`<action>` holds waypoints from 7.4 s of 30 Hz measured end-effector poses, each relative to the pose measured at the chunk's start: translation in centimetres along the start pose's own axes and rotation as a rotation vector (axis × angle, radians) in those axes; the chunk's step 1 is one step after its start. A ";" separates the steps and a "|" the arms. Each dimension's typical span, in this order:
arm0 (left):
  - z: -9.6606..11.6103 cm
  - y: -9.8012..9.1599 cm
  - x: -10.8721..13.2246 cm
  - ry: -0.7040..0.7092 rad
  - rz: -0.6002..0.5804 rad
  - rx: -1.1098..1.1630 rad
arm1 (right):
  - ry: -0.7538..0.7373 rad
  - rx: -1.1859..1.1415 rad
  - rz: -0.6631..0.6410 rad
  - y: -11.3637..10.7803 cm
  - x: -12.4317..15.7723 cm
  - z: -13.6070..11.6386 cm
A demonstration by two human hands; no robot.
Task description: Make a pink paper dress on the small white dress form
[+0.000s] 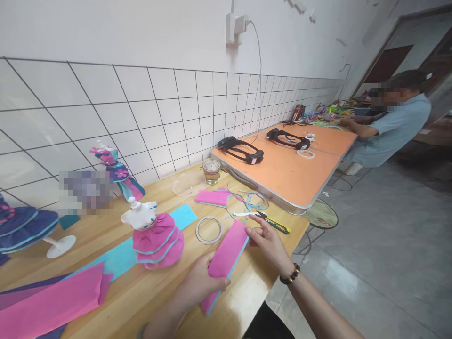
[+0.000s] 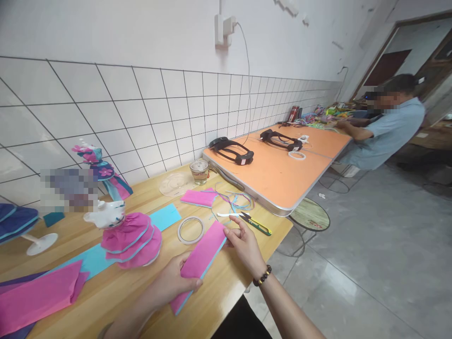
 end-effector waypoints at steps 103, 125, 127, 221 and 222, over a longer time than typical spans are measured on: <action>2.0 -0.9 1.0 0.263 0.318 -1.215 | -0.568 0.639 0.267 -6.2 -1.4 2.8; 1.2 -1.3 1.0 0.283 0.300 -1.106 | -0.602 0.677 0.263 -6.1 -1.2 3.1; 1.2 -1.3 1.0 0.292 0.299 -1.073 | -0.634 0.692 0.210 -5.9 -1.1 2.9; 8.4 -3.4 7.4 0.302 0.148 0.092 | -0.243 0.240 -0.477 6.2 6.5 -5.4; 7.9 -3.1 7.1 0.271 0.147 0.155 | -0.237 0.209 -0.441 6.2 6.5 -5.5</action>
Point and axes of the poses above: each hand's wrist, its own x-axis away from the middle knuckle, its own y-axis out of the palm, z = x × y, the point moved 4 cm from there along -x, towards the middle knuckle, and after that the axes turned 12 degrees about z, right-handed, at the moved point
